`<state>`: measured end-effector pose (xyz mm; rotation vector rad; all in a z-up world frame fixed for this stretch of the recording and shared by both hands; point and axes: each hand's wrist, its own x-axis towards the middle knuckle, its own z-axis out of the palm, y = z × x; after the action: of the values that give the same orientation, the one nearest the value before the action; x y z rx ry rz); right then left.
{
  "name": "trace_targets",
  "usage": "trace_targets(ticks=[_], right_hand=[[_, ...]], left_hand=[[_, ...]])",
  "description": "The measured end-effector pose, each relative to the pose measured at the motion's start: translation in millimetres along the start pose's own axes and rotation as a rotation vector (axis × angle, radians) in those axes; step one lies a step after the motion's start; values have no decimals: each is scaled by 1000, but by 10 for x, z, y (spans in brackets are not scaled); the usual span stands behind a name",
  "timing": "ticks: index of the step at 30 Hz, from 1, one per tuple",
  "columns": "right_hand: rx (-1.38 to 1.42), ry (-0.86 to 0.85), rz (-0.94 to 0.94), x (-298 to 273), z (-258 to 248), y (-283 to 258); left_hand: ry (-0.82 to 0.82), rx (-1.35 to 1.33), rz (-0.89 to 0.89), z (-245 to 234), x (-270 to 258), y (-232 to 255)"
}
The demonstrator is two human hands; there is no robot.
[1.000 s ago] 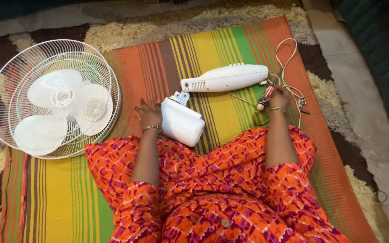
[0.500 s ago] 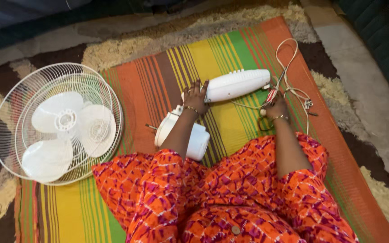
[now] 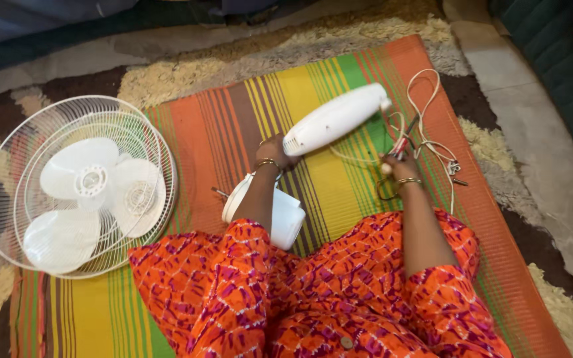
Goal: The person sits on a mat and uses a screwdriver to remove screws from the white plastic housing of a table fan. They separate the housing halves and continue unscrewing components while the fan blades and cage remain detached nearby.
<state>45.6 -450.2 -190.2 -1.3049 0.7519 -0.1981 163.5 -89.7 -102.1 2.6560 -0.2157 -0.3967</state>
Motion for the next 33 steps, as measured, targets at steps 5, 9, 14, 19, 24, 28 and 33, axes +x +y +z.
trace_targets(ticks=[5,9,14,19,24,28,33], right_hand=[[16,-8,29,-263,-140,-346],[-174,186,-500,-743,-106,-695],[-738,327,-1188,-1353,37,-1152],[-986,195,-1054,-1604,136,-1451],[-1089,259,-648,-1621,-109,-1667],[-767,342,-559,-1557,-473,-1741],[-551,475,-1003,-1437,-823,-1622]], left_hand=[[-11,-72,-240,-232,-214,199],[-25,-156,-327,-279,-278,228],[-42,-192,-323,-260,-215,158],[-15,-369,-252,-187,-164,68],[-61,-267,-158,-159,-104,66],[-203,-483,-104,-132,-98,33],[-190,-394,-121,-104,-13,-39]])
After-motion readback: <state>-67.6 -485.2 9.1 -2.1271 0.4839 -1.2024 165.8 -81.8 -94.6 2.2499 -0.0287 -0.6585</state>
